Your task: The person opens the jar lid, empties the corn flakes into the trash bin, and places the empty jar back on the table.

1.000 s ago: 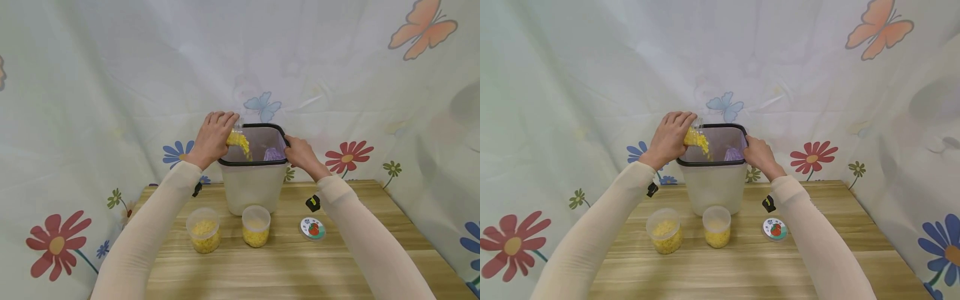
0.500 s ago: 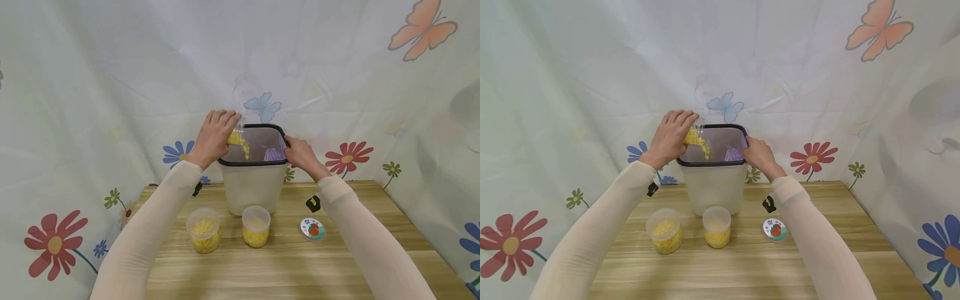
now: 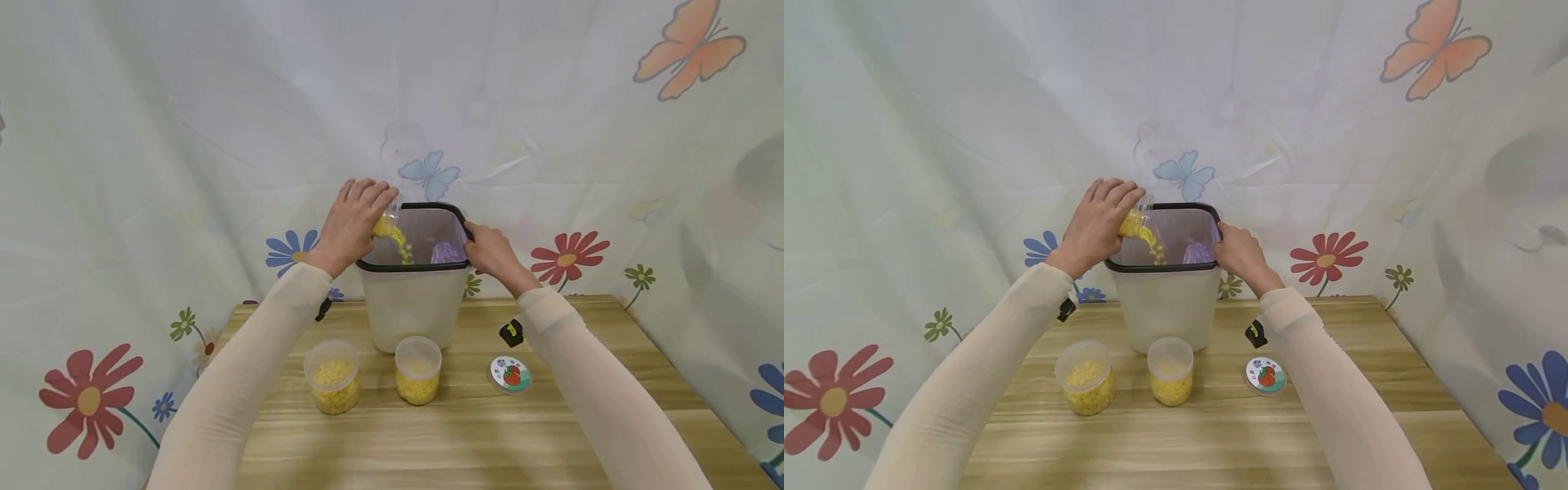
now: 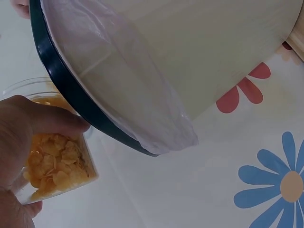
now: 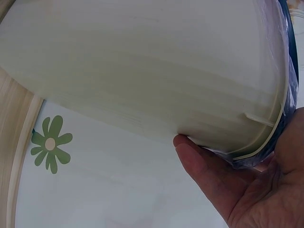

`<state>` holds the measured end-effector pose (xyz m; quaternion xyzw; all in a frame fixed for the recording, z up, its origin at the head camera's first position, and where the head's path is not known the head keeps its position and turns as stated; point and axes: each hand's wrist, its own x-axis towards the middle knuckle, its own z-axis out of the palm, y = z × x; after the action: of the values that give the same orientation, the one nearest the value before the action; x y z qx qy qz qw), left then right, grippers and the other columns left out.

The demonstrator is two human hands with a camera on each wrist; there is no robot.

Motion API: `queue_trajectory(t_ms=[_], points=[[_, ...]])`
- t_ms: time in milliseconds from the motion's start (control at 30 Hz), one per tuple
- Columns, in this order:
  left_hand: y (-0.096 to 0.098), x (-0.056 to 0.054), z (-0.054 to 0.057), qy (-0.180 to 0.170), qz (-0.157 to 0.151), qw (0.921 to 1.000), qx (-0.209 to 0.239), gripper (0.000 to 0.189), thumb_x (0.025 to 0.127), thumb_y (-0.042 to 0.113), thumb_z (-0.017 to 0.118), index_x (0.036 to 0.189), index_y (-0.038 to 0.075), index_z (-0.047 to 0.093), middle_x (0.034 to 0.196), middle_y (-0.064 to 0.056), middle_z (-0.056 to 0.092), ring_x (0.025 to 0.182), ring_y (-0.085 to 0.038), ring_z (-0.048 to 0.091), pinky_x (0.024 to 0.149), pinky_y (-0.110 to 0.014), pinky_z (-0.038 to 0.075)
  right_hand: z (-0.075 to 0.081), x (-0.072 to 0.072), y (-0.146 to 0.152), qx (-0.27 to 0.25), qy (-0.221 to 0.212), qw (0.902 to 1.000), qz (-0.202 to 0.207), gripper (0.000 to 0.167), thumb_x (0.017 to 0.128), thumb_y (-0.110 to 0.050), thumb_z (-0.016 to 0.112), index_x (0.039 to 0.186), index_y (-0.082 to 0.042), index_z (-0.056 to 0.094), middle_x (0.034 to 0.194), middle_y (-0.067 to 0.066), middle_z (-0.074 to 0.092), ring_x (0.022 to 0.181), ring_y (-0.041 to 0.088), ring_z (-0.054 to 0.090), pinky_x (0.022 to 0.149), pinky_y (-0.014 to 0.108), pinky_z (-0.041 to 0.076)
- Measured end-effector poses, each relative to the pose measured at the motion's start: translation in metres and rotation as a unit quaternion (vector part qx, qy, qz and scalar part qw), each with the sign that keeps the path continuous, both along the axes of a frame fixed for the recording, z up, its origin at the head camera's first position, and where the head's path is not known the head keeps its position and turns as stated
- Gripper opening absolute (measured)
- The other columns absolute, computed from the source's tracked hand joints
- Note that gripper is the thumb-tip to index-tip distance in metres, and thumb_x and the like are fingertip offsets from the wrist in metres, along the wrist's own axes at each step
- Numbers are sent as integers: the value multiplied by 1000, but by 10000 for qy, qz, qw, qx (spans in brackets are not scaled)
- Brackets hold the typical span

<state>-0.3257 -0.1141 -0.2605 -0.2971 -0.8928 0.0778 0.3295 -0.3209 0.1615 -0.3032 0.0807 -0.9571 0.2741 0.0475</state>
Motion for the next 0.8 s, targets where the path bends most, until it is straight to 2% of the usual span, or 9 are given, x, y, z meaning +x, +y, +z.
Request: queue_trajectory(t_ms=[167, 467, 600, 733, 800], points=[[1, 0, 0, 54, 19, 10000, -56, 73, 83, 7, 68, 148, 17, 38, 149, -7, 43, 139, -29, 38, 121, -50, 25, 0, 0, 0, 15, -36, 10000, 18, 57, 100, -13, 37, 155, -5, 26, 125, 32, 58, 69, 33, 70, 57, 30, 55], [1, -1, -1, 105, 46, 9998, -140, 73, 82, 4, 66, 148, 18, 37, 150, -6, 43, 139, -29, 36, 121, -50, 24, 0, -1, 0, 29, 17, 10000, 37, 57, 99, -12, 37, 154, -5, 27, 137, 34, 51, 69, 33, 71, 57, 31, 55], [2, -1, -2, 140, 49, 9997, -176, 74, 82, 4, 67, 148, 19, 37, 150, -6, 42, 139, -28, 36, 122, -50, 23, 0, -1, 0, 31, 15, 10000, 34, 57, 99, -12, 37, 155, -5, 27, 137, 33, 51, 69, 33, 71, 57, 30, 55], [2, -1, -3, 233, 16, 9995, -202, 72, 82, 3, 66, 147, 19, 38, 149, -6, 43, 139, -28, 36, 121, -50, 24, 0, -2, 0, 37, 15, 10000, 36, 57, 99, -12, 37, 155, -5, 27, 132, 33, 55, 69, 34, 71, 56, 30, 55], [2, -1, -3, 272, 5, 9994, -218, 72, 83, 3, 66, 147, 19, 39, 149, -6, 43, 139, -28, 37, 121, -50, 25, 0, -2, 1, 35, 14, 10000, 39, 57, 99, -12, 37, 155, -5, 27, 124, 32, 59, 69, 34, 70, 55, 30, 54]])
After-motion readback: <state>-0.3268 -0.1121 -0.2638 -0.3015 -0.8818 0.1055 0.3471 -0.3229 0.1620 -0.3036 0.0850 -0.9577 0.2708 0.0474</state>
